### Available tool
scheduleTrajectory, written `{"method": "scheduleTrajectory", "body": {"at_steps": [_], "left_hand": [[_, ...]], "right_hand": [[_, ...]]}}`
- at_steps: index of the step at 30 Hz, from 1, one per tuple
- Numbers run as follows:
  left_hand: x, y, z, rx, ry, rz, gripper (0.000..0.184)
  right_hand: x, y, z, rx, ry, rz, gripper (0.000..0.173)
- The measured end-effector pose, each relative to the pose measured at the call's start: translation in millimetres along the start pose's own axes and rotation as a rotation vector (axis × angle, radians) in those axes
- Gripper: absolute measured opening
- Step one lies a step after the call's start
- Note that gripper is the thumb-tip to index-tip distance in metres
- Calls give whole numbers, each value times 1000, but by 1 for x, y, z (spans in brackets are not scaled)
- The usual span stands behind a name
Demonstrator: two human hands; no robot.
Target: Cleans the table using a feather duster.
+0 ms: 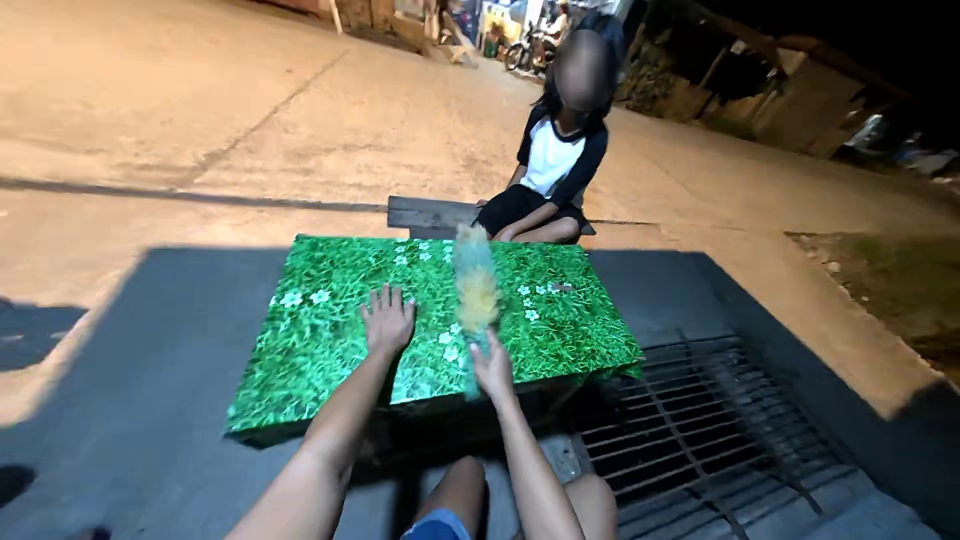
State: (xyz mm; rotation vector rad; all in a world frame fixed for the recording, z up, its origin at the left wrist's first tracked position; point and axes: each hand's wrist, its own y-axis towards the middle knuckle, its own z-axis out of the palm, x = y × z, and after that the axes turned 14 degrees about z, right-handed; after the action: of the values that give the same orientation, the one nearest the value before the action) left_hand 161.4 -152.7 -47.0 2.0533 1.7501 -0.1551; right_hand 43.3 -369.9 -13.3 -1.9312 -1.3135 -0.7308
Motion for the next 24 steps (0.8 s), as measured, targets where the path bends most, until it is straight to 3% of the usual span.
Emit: {"method": "scheduleTrajectory", "body": {"at_steps": [3, 6, 9, 13, 17, 19, 21, 24], "left_hand": [[-5, 0, -5, -16, -23, 30, 65], [-5, -4, -9, -65, -55, 73, 65], [-4, -10, -13, -131, -135, 98, 65], [-15, -6, -24, -36, -170, 34, 71], [-75, 13, -43, 266, -412, -110, 84], [-119, -1, -23, 344, -437, -22, 78], [-170, -35, -4, 356, -235, 116, 79], [-205, -60, 21, 305, -19, 329, 56]], "right_hand": [[-7, 20, -15, 40, -33, -91, 63], [-36, 26, -39, -264, -114, -5, 56], [-90, 43, -46, -494, -253, 122, 64], [-92, 47, -47, -472, -376, 180, 61], [-79, 46, -57, -313, -432, 248, 65], [-78, 44, -59, -268, -433, 258, 65], [-79, 44, -60, -259, -420, 257, 65], [-81, 45, -60, -264, -389, 263, 65]]}}
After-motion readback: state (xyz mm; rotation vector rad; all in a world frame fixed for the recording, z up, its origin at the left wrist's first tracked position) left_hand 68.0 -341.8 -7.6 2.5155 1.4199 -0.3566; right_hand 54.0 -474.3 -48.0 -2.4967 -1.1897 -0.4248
